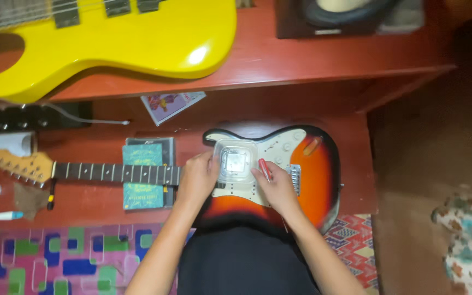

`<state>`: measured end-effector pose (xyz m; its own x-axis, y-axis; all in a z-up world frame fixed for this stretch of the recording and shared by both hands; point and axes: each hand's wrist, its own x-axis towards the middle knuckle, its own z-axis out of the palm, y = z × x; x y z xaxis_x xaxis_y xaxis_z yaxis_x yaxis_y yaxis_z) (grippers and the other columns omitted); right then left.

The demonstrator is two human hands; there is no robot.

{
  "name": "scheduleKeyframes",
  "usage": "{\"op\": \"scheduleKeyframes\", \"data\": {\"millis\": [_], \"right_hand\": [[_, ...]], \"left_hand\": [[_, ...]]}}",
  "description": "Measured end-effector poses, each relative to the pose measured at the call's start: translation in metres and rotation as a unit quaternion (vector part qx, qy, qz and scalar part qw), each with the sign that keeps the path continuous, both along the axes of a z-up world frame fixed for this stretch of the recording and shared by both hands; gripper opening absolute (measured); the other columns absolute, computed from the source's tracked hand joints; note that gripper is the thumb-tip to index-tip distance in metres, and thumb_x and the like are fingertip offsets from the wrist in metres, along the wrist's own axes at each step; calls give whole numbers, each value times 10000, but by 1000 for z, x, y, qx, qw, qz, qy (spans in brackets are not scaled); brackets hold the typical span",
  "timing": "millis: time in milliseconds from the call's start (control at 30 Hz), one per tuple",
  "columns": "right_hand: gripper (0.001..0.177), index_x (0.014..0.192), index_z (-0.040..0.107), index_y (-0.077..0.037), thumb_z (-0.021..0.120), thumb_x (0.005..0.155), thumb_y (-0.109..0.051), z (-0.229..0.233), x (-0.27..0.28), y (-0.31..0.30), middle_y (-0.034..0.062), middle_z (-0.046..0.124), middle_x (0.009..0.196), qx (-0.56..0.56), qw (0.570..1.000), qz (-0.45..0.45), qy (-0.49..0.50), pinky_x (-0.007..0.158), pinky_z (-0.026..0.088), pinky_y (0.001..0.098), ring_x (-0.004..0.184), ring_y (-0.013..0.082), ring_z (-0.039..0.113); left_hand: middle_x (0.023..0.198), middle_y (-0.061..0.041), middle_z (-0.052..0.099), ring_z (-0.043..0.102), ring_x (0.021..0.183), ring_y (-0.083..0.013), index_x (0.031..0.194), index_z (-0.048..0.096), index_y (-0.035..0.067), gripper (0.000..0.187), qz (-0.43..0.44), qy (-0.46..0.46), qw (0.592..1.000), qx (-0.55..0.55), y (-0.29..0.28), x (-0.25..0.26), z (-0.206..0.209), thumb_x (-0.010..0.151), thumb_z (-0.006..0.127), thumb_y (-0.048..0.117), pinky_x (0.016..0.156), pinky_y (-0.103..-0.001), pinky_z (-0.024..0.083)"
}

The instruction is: The person uses a red-handled screwdriver to adjust screws on the bridge and control plate of a sunburst electric guitar resting on a wooden table. They repeatedly tighten and loosen screws while occasionally moving a small plastic container of parts.

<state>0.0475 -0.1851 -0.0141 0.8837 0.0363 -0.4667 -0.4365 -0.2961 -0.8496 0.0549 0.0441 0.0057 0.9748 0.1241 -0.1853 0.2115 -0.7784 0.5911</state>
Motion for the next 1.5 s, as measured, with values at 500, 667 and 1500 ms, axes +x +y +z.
{"op": "scheduleKeyframes", "data": {"millis": [500,667,1500], "right_hand": [[219,1025,805,-78,706,951,-258,36,-64,186,75,612,524,14,997,68,-30,589,506,324,552,156,557],[319,947,798,-48,591,1026,-277,39,-88,280,74,582,514,48,997,44,-30,549,474,294,512,143,513],[207,1127,486,-33,453,1144,-236,47,-141,126,195,664,1023,-8,875,-430,-224,760,675,422,909,320,736]], "left_hand": [[791,-199,742,736,784,-392,1078,787,48,230,116,-125,985,15,227,-141,22,912,666,154,611,-495,579],[800,-146,750,739,750,-354,1062,796,89,212,96,-164,977,95,328,-170,3,914,683,192,584,-466,579],[1074,-209,759,714,924,-440,1352,702,102,431,75,-53,990,107,373,-149,-68,1056,510,350,757,-531,553]]}}
